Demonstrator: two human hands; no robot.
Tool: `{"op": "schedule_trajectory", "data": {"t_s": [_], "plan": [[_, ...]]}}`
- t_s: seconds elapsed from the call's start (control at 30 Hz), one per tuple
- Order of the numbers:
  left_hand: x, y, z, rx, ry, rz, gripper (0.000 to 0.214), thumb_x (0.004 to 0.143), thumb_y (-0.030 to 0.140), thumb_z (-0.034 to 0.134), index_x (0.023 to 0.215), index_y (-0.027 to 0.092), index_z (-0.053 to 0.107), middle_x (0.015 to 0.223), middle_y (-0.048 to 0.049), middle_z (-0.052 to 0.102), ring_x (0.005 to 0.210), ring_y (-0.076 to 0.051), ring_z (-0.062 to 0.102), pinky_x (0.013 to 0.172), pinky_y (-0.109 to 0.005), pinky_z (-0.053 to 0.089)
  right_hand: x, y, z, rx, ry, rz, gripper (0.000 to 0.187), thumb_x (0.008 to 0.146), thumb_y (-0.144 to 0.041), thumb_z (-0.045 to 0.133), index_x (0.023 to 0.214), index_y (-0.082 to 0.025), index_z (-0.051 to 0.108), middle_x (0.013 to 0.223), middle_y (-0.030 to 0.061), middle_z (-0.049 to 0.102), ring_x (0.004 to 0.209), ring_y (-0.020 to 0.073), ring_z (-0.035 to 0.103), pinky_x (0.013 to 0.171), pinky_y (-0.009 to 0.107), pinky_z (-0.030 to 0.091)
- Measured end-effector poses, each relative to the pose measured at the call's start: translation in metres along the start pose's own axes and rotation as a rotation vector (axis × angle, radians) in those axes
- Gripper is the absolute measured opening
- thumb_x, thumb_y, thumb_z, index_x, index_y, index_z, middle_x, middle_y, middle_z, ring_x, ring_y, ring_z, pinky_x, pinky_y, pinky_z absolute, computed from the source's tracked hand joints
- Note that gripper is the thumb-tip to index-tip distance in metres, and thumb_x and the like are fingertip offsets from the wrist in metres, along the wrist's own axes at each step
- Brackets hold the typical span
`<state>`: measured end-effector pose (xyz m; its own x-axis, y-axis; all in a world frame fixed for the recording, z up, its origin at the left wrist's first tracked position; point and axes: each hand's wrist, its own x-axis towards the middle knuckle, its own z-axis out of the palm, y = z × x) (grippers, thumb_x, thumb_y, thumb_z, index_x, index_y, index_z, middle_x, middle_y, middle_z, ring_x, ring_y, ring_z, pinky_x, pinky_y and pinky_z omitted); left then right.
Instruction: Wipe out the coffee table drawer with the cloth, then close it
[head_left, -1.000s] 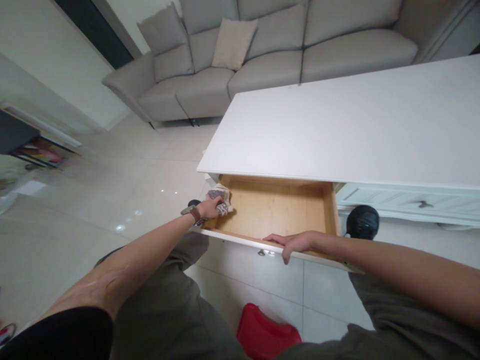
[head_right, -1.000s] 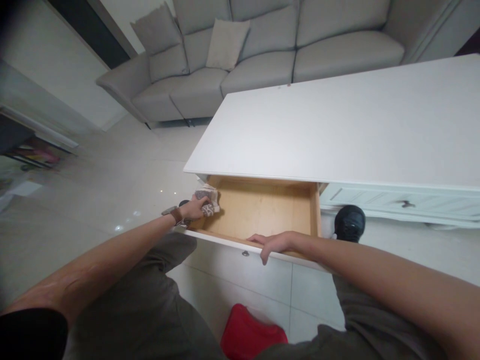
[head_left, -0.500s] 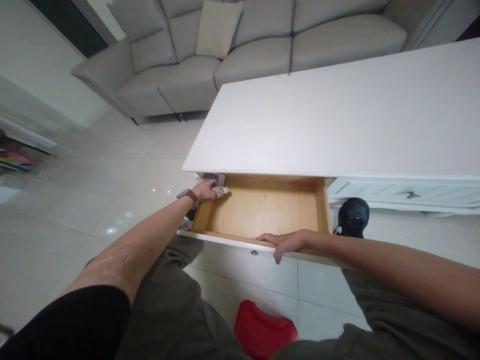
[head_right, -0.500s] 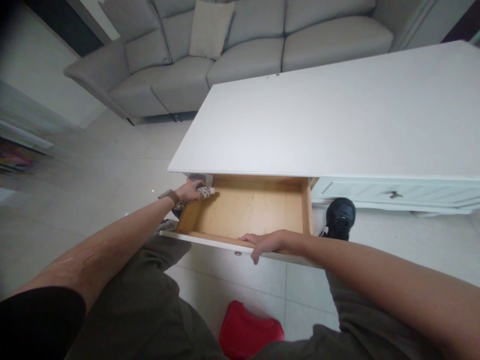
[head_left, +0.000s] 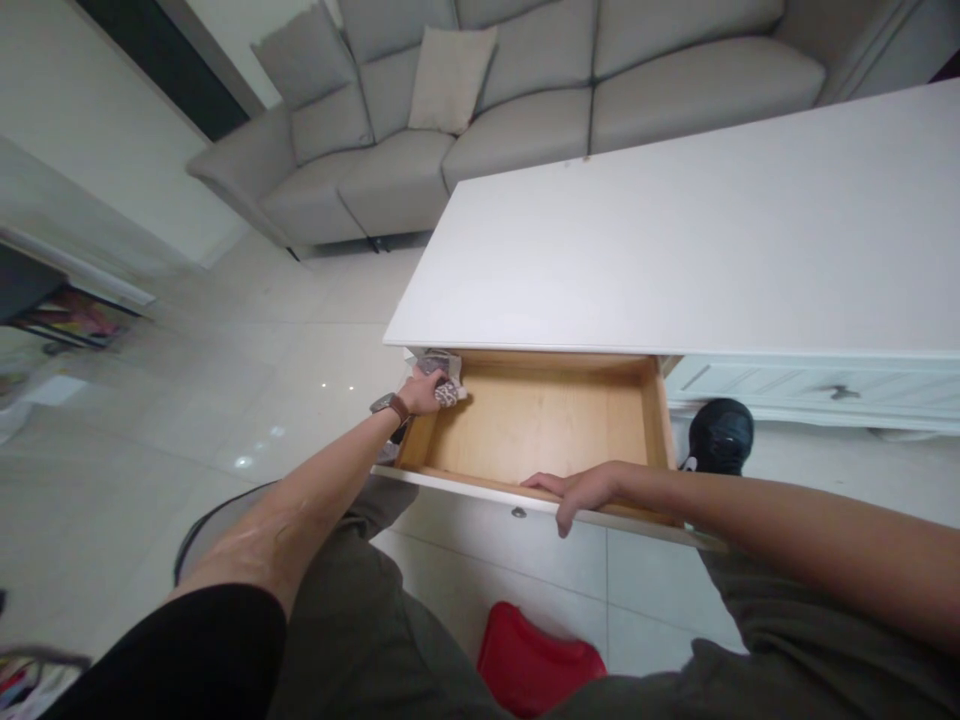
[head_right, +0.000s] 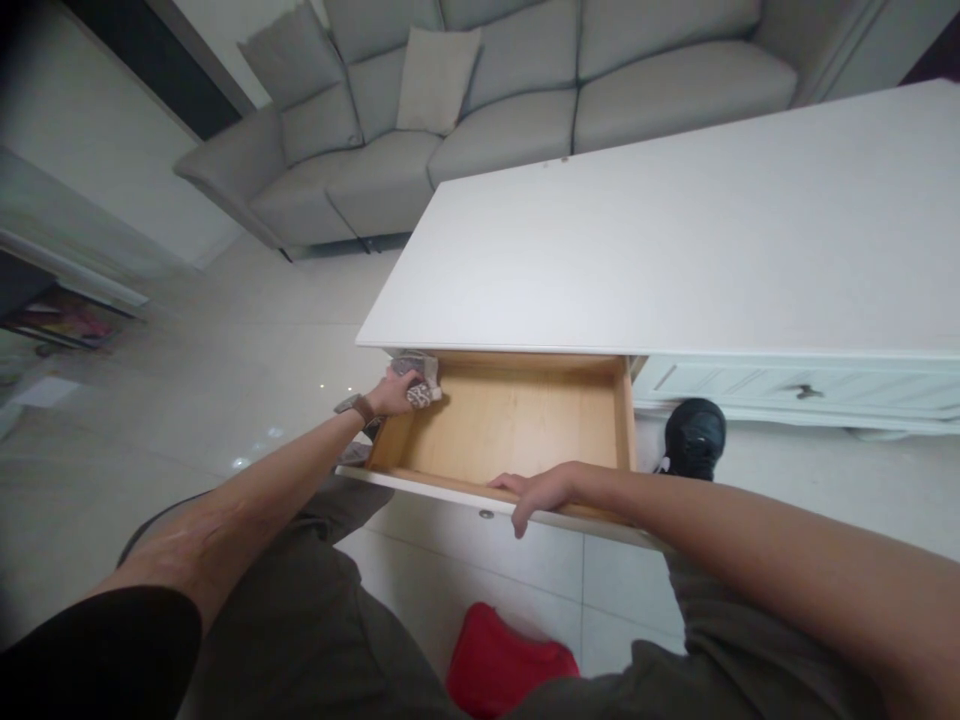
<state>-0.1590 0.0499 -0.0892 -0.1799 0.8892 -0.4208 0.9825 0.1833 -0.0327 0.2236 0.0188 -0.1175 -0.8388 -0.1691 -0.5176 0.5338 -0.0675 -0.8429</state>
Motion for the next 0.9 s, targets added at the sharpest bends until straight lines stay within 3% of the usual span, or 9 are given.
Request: {"op": "schedule_trajectory", "data": {"t_s": [0.17, 0.37, 0.6, 0.7, 0.8, 0.9], "plan": [[-0.014, 0.000, 0.004, 0.000, -0.011, -0.014, 0.077, 0.078, 0.047, 0.076, 0.147, 0.029, 0.049, 0.141, -0.0157, 0.049, 0.123, -0.036, 0.060, 0.110, -0.046, 0.045, -0.003, -0.001, -0.001, 0.007, -0.008, 0.002, 0.111, 0.061, -0.035, 0.083, 0.158, -0.022, 0.030, 0.157, 0.0111, 0.034, 0.150, 0.0349, 0.029, 0.123, 0.041, 0.025], [-0.041, -0.014, 0.015, -0.018, -0.114, 0.027, 0.075, 0.076, 0.038, 0.071, 0.146, 0.028, 0.046, 0.138, -0.0152, 0.051, 0.118, -0.034, 0.064, 0.108, -0.047, 0.047, 0.000, 0.000, -0.003, 0.001, -0.014, 0.010, 0.110, 0.061, -0.033, 0.083, 0.156, -0.023, 0.030, 0.154, 0.0105, 0.037, 0.147, 0.0332, 0.033, 0.122, 0.041, 0.026], [-0.077, -0.028, 0.022, -0.049, -0.368, -0.029, 0.085, 0.063, 0.035, 0.073, 0.142, 0.028, 0.044, 0.138, -0.0128, 0.048, 0.098, -0.028, 0.069, 0.093, -0.042, 0.056, 0.004, -0.006, -0.007, -0.078, -0.025, 0.004, 0.112, 0.057, -0.036, 0.085, 0.155, -0.020, 0.033, 0.152, 0.0117, 0.041, 0.145, 0.0341, 0.037, 0.120, 0.042, 0.029], [-0.086, -0.029, 0.019, -0.078, -0.431, -0.013, 0.083, 0.060, 0.033, 0.075, 0.138, 0.026, 0.047, 0.133, -0.0109, 0.051, 0.098, -0.028, 0.069, 0.095, -0.041, 0.055, 0.006, -0.004, -0.008, -0.081, -0.028, 0.010, 0.113, 0.056, -0.037, 0.086, 0.154, -0.020, 0.032, 0.153, 0.0121, 0.041, 0.145, 0.0338, 0.038, 0.120, 0.041, 0.030], [-0.095, -0.026, 0.018, -0.150, -0.380, -0.011, 0.076, 0.070, 0.034, 0.070, 0.142, 0.027, 0.045, 0.133, -0.0105, 0.053, 0.106, -0.028, 0.066, 0.101, -0.042, 0.053, 0.008, -0.002, -0.008, -0.088, -0.026, 0.012, 0.113, 0.057, -0.038, 0.086, 0.154, -0.020, 0.032, 0.153, 0.0122, 0.041, 0.145, 0.0339, 0.038, 0.120, 0.042, 0.031], [-0.104, -0.019, 0.013, -0.253, -0.192, 0.013, 0.063, 0.089, 0.038, 0.056, 0.149, 0.026, 0.039, 0.133, -0.0109, 0.058, 0.123, -0.027, 0.059, 0.111, -0.044, 0.048, 0.009, -0.003, -0.009, -0.100, -0.019, 0.009, 0.111, 0.056, -0.038, 0.086, 0.153, -0.021, 0.034, 0.152, 0.0121, 0.042, 0.144, 0.0347, 0.039, 0.119, 0.044, 0.031]]}}
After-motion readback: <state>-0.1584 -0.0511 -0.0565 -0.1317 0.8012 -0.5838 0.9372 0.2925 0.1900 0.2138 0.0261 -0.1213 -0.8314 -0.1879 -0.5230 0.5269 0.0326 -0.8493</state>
